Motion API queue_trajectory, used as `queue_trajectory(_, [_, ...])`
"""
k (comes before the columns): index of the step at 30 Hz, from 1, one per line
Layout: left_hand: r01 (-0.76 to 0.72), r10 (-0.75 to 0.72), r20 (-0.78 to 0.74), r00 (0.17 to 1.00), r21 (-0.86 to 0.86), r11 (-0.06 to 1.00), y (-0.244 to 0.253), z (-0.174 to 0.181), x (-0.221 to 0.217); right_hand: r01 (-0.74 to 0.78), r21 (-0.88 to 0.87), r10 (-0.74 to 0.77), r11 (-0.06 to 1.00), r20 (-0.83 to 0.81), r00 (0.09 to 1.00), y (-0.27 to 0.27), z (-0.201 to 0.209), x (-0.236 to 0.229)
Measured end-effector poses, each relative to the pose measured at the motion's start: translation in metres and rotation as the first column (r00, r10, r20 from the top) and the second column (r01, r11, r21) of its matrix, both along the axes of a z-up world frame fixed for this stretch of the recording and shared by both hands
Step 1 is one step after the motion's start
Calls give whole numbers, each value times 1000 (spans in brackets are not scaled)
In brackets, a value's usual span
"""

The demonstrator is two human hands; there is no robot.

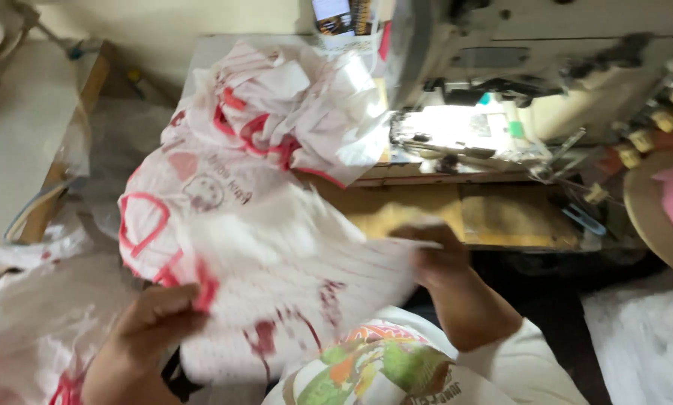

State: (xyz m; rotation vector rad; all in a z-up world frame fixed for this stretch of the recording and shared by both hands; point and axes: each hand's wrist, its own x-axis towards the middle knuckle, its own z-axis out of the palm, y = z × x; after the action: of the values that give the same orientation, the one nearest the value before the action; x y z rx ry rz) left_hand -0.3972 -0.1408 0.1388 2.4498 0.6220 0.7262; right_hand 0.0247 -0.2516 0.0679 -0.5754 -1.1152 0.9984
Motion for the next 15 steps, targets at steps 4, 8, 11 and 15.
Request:
queue_trajectory(4, [-543,100,-775,624,-338,769,99,-31,92,489,-383,-535,784,-15,845,-1,-75,38])
queue_trajectory(8, [-60,162,-248,955,372,926,167,-62,202,430,-418,-522,800,-132,843,73,-43,37])
queue_trajectory(11, [50,-28,-62,998,374,926,155,-70,279,368,-383,-478,847,-247,843,100,-60,55])
queue_trajectory(15, [167,-174,-104,979,-72,983,121,-76,354,320,-318,-395,892,-209,894,104,-52,52])
